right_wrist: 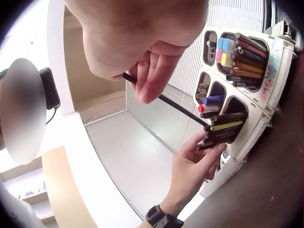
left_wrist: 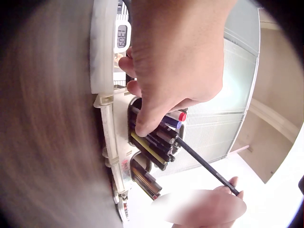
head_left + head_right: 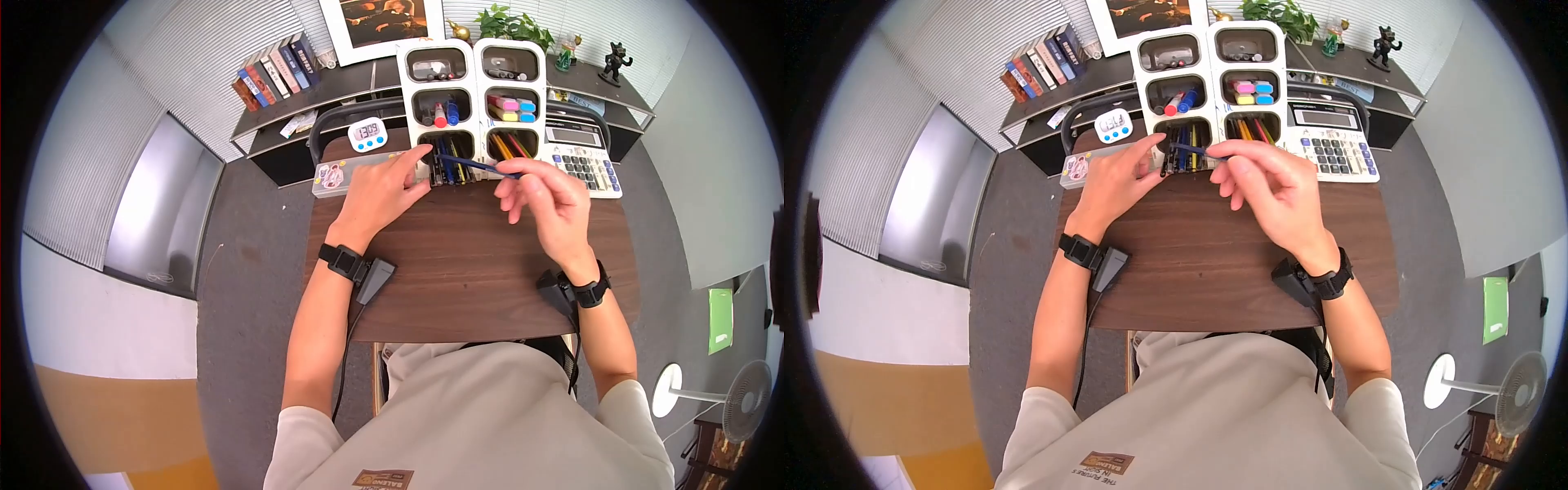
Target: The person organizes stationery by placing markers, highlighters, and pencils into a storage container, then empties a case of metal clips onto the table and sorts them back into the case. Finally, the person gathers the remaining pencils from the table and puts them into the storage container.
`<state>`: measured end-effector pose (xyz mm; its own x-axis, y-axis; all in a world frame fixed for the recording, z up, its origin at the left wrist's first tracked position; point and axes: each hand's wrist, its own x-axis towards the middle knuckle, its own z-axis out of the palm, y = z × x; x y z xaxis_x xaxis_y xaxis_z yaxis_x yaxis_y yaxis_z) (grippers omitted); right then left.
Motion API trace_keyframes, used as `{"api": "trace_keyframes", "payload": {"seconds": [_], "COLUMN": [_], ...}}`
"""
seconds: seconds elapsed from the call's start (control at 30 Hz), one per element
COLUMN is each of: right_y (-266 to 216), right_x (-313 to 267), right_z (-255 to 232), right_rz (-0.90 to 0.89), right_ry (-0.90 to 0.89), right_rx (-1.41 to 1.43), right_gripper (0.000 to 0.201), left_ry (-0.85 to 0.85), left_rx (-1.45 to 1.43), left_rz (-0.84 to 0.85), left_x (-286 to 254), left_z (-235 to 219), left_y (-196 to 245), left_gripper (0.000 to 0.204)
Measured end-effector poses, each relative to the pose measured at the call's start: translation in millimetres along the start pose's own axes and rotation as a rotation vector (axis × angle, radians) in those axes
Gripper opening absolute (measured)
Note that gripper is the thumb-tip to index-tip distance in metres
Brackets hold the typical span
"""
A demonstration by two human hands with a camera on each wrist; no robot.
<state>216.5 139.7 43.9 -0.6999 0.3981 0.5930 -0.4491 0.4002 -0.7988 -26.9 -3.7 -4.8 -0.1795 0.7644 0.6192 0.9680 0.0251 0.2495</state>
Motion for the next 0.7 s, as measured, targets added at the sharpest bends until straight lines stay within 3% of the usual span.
{"api": "trace_keyframes", "payload": {"seconds": [0.4,0.63,0.7], "right_y": [12,16,21], "right_x": [7,11,13], "right_z": [26,28,28], "right_rz": [0.163,0.192,0.095], "right_ry": [-0.088,-0.077,-0.085], "right_rx": [-0.158,-0.292,-0.415], "right_gripper": [0.022,0.022,0.021], "left_ry": [-0.012,-0.006,-0.003], "left_rx": [-0.011,-0.002,0.005], "left_rz": [-0.016,0.009,0.013], "left_x": [1,2,2], "left_z": [1,2,3], "left_y": [7,7,7], "left_gripper": [0.063,0.060,0.059]}}
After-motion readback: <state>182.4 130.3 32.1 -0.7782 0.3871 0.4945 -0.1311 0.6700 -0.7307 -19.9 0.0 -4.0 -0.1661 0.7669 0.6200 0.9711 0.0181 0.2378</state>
